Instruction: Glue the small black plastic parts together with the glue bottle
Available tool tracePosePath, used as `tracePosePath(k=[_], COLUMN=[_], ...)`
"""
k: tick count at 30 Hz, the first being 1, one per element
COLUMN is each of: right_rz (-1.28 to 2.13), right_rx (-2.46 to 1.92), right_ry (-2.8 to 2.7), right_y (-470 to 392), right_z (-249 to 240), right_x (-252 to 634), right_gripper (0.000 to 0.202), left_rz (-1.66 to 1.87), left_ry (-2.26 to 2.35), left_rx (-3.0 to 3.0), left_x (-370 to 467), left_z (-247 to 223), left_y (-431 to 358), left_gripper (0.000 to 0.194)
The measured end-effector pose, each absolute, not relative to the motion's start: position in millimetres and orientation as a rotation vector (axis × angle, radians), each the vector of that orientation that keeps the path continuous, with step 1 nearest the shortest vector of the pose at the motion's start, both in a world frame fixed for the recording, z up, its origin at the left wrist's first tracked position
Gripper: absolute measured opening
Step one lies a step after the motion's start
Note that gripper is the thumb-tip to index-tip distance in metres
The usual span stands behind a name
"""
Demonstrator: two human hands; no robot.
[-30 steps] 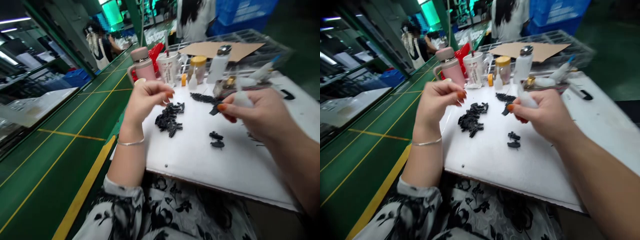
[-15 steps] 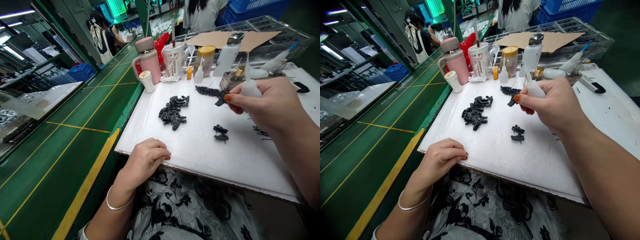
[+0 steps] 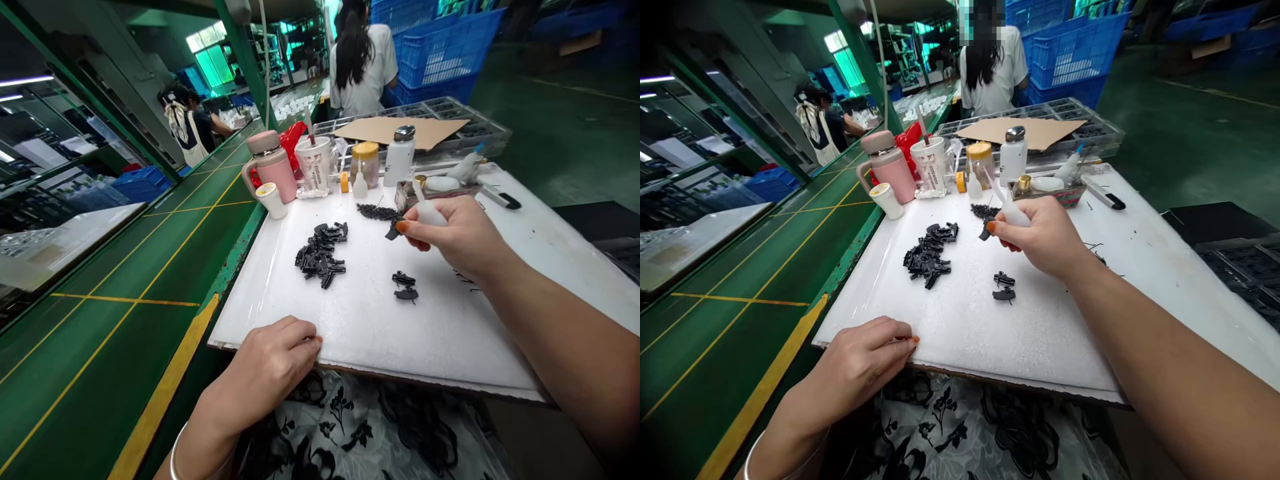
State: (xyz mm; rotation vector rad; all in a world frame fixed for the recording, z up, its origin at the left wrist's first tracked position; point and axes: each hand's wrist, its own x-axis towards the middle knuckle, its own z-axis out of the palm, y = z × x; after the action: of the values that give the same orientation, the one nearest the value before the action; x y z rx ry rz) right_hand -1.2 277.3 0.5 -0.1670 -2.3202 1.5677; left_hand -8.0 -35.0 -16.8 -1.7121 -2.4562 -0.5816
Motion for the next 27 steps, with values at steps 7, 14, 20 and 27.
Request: tracePosePath(k=[7, 14, 20, 27], right_rz=[1.608, 1.66, 1.662, 1.818], right_rx=[-0.152, -0.142, -0.111, 0.05], right_ry=[-2.348, -2.313, -2.345, -2.336], right_y=[277, 280, 276, 267], right_z=[3, 2, 2, 1], right_x=[-1, -1, 0, 4], right_gripper=[0.029, 0.03, 0.026, 0.03], left_rz=[-0.309, -0.386, -1.174, -2.535], left_ry=[-2.38, -2.348, -2.596, -2.509], left_rx=[-1.729, -1.683, -1.348, -0.717], left_x=[-9, -10, -21, -70], left_z=[-26, -37, -29, 5], left_y=[-35, -41, -35, 37], left_gripper=[0.014, 0.017, 0.009, 0.018])
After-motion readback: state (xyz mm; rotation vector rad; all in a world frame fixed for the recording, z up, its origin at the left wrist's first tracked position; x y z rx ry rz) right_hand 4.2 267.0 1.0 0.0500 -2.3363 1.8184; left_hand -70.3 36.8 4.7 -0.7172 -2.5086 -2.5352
